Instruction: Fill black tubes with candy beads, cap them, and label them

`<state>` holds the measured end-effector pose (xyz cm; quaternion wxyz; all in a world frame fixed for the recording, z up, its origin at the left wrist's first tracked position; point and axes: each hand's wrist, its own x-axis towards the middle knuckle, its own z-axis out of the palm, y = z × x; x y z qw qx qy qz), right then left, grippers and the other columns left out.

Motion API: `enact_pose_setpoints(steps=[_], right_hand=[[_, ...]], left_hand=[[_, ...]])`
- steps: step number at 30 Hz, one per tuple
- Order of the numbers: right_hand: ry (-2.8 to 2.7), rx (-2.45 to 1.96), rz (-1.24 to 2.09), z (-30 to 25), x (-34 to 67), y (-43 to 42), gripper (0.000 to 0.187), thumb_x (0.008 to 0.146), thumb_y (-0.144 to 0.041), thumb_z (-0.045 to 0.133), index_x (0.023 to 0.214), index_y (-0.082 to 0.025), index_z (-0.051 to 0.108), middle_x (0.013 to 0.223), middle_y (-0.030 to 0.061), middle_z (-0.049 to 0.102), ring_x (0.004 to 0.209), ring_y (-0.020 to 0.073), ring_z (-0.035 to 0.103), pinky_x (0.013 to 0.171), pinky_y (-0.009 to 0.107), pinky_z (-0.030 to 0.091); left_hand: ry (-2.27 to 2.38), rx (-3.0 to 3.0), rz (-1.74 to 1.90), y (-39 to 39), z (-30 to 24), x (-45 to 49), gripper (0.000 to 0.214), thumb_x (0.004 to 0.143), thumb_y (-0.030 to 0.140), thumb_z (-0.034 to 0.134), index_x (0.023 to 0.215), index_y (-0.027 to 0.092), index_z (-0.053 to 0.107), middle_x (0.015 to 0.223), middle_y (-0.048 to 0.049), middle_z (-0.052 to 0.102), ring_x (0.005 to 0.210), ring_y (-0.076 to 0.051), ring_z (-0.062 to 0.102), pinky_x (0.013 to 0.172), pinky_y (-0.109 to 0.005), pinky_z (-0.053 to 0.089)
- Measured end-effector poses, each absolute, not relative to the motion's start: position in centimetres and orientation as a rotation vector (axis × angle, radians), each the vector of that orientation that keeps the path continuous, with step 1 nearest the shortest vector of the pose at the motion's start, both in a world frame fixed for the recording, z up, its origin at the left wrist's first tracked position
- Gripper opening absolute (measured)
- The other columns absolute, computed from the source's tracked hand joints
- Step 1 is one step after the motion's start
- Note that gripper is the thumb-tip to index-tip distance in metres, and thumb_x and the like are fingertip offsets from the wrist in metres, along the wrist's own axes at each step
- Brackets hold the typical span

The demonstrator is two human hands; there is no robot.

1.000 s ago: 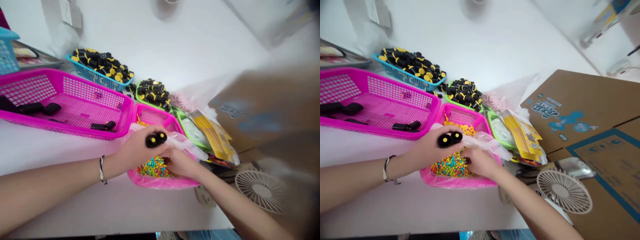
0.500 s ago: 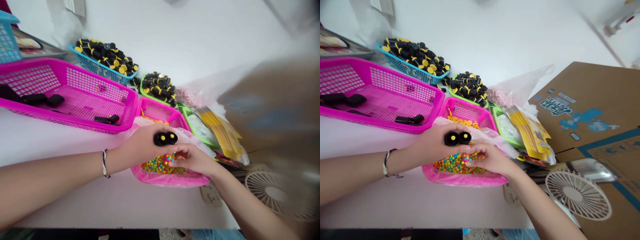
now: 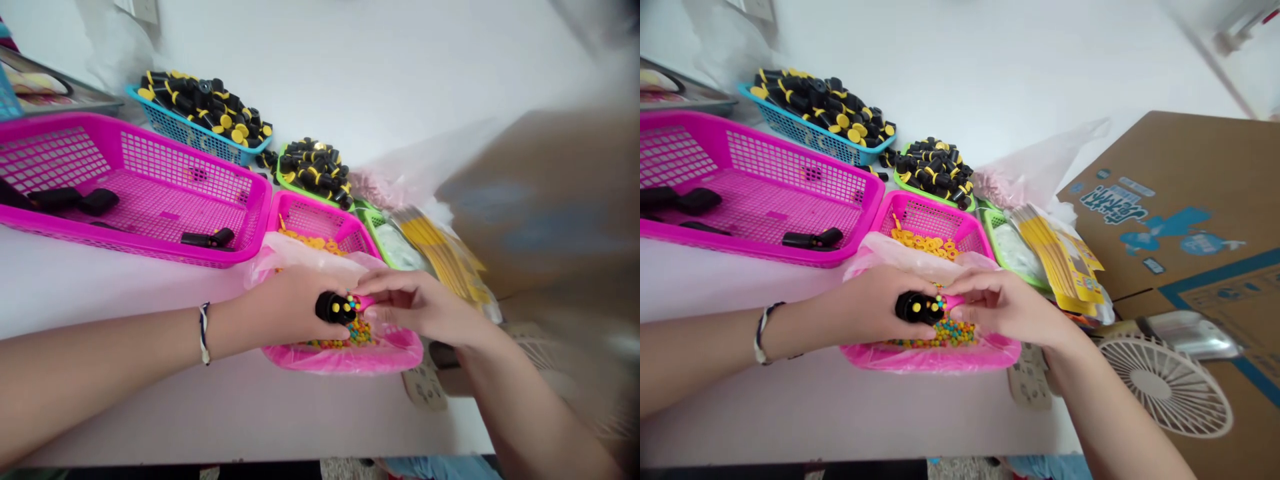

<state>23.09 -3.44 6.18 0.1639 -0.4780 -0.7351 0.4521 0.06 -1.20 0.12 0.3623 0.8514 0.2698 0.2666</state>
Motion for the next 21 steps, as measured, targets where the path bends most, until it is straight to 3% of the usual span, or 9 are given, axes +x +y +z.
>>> enact_pose_setpoints(steps=[11,13,17,21], right_hand=[[-2.356,-1.305,0.875,7.7,21.6,-3.5,0.026,0.086,-0.025,0.068,0.110,-0.029,0.076,0.097,0.0041,0.058,0.082,0.0125,0.059,0.064,0.022,0.051],[-2.365,-1.307,0.843,8.1,21.6,-3.6,0.024,0.086,-0.025,0.067,0.109,-0.028,0.076,0.096,0.0041,0.059,0.081,0.0125,0.060,0.064,0.022,0.052],[-2.377,-1.366,0.764,8.5,22.3,-3.7,0.023,0.086,-0.026,0.065,0.107,-0.026,0.076,0.102,0.0058,0.065,0.087,0.0154,0.063,0.070,0.025,0.053],[-2.574,-1.688,0.565,6.5,22.9,-3.5,0.023,0.081,-0.014,0.058,0.092,-0.021,0.077,0.091,0.0064,0.074,0.074,0.0176,0.065,0.066,0.028,0.051]], left_hand=[[0.754,2.166,0.676,-1.1,0.1,0.1,0.027,0.076,0.040,0.071,0.099,0.024,0.074,0.095,0.0006,0.076,0.083,-0.021,0.068,0.069,-0.027,0.046],[0.725,2.164,0.702,-1.1,0.2,0.0,0.027,0.077,0.037,0.071,0.099,0.024,0.074,0.094,0.0015,0.076,0.082,-0.020,0.069,0.068,-0.027,0.046],[0.654,2.142,0.842,-1.0,0.3,-0.1,0.025,0.078,0.027,0.071,0.103,0.024,0.072,0.101,0.0039,0.076,0.092,-0.018,0.069,0.082,-0.026,0.049],[0.624,2.098,0.955,-0.7,0.1,0.0,0.025,0.079,0.021,0.069,0.105,0.023,0.070,0.107,0.0034,0.075,0.100,-0.017,0.068,0.089,-0.025,0.049]])
